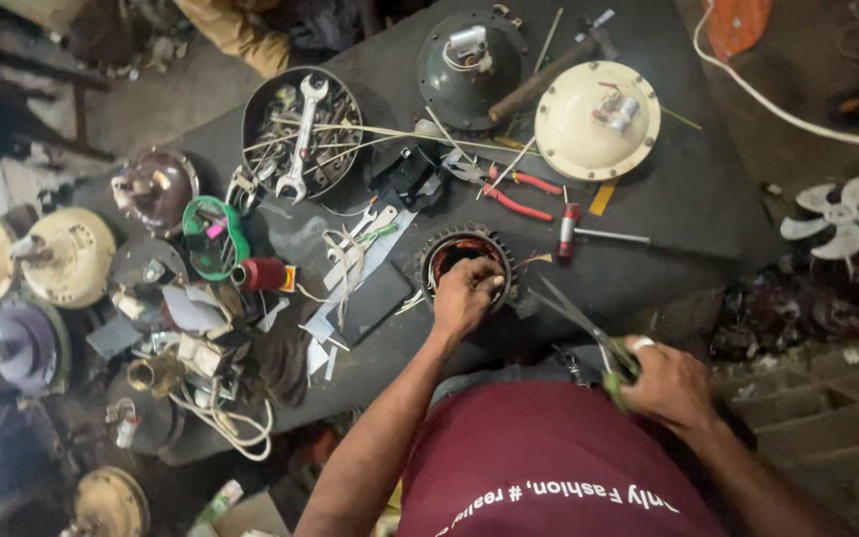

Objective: The person works on a disassembled electrical motor stator, using pliers and a screwdriver to adjust and secure copper windings and white insulating strips inside the stator slots. The person repeatedly picks up tools, manipulates wires, and presses insulation into place while seated at a cluttered workbench.

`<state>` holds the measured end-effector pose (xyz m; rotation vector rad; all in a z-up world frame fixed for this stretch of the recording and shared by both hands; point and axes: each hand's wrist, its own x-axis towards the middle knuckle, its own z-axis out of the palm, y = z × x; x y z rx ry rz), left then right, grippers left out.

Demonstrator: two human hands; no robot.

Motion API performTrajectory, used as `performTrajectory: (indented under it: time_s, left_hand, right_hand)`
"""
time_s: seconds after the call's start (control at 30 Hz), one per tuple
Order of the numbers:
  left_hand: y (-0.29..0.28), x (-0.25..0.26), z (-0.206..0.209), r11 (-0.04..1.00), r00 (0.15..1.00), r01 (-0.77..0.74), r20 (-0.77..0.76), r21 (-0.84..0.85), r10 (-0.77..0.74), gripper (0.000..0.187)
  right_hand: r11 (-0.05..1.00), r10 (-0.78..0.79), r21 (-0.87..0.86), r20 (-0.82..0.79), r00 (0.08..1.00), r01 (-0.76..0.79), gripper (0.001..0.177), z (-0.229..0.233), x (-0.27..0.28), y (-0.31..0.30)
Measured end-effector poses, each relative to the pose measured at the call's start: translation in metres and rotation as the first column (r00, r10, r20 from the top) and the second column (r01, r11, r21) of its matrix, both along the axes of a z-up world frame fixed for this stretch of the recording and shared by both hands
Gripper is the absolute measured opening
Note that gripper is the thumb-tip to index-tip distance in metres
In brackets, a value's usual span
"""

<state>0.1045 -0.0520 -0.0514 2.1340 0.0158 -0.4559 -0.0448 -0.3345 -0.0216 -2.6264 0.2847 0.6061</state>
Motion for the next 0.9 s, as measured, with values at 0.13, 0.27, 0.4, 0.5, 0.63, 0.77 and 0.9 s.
performTrajectory:
  time_s: [0.13, 0.27, 0.4, 0.5, 0.63, 0.77, 0.9]
  left_hand:
    - [0.002, -0.006, -0.007, 0.997, 0.997, 0.018, 0.076, -0.068, -0.012, 0.015]
    - [0.006, -0.003, -0.012, 0.997, 0.995, 0.042, 0.098, -0.066, -0.035, 0.017]
    - [0.010, -0.005, -0.018, 0.980, 0.992, 0.013, 0.127, -0.199, 0.013, 0.015]
    - [0.012, 0.000, -0.019, 0.969, 0.997, -0.051, 0.047, -0.243, 0.064, 0.015]
    - [0.010, -0.001, -0.023, 0.977, 0.997, 0.006, 0.077, -0.213, 0.011, 0.014]
    - [0.013, 0.000, -0.020, 0.987, 1.000, 0.001, 0.023, -0.161, 0.002, 0.016]
    - [0.012, 0.000, -0.019, 0.986, 0.993, 0.049, 0.114, -0.158, -0.031, 0.020]
  right_hand:
    - [0.994, -0.106, 0.023, 0.131, 0.986, 0.104, 0.063, -0.008, 0.001, 0.051]
    - [0.986, -0.159, -0.032, 0.101, 0.982, 0.163, 0.057, -0.012, 0.010, 0.087]
    - [0.967, -0.248, -0.040, 0.053, 0.967, 0.251, 0.059, 0.000, 0.001, 0.100]
    - [0.955, -0.290, -0.073, -0.006, 0.957, 0.289, 0.060, 0.009, -0.007, 0.093]
    - [0.971, -0.218, -0.106, -0.020, 0.976, 0.215, 0.066, 0.006, -0.013, 0.091]
    - [0.969, -0.230, -0.074, 0.065, 0.971, 0.234, 0.062, 0.004, -0.002, 0.106]
    - [0.976, -0.215, -0.007, 0.063, 0.975, 0.216, 0.057, 0.011, 0.013, 0.115]
